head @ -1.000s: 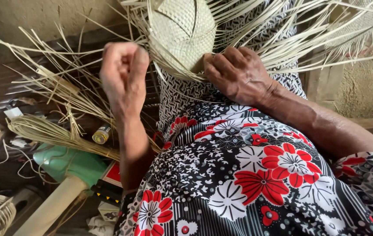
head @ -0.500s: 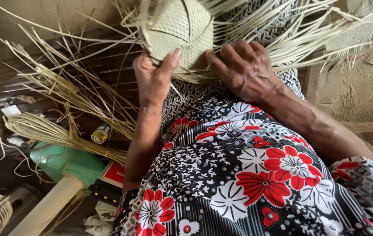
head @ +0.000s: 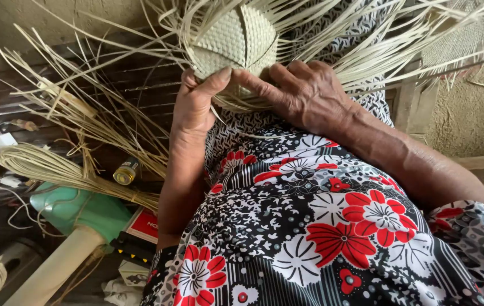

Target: Weaving natural fibers into a circular hat structure using hands

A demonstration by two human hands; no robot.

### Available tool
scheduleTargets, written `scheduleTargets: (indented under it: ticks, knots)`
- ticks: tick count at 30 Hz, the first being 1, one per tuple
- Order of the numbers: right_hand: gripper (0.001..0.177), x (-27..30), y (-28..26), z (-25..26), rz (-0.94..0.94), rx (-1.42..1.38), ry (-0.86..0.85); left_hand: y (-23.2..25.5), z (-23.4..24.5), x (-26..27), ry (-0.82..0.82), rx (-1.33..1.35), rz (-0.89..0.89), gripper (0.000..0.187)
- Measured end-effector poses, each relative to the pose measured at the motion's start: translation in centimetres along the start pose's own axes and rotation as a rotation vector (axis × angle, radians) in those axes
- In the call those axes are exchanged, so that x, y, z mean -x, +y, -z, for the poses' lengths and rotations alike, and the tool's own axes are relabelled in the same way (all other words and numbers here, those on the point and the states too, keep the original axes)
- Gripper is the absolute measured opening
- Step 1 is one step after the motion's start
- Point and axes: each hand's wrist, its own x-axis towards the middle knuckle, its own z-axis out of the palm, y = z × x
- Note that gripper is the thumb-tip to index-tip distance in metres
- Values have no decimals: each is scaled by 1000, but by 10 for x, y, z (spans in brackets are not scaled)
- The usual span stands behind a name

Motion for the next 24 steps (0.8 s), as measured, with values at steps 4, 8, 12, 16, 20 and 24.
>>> scheduleTargets:
  ticks: [4, 8, 12, 16, 20, 24]
  knots:
    - [67, -3, 2, -3, 16, -107, -24, -4, 8, 3, 56, 132, 51, 17]
    - [81, 8, 9, -12, 36, -284, 13, -2, 6, -1, -47, 28, -12, 10]
    - [74, 5, 5, -3, -25, -262, -9, -7, 8, 0, -23, 48, -22, 11]
    - [88, 3, 5, 2, -3, -240, -27, -10, 8, 3, -45, 34, -60, 8]
    - [71, 3, 2, -1, -3, -38, 10, -7, 10, 5, -104, -206, -74, 21]
    - [68, 3, 2, -3, -33, 36, -67, -17, 12, 7, -105, -241, -74, 21]
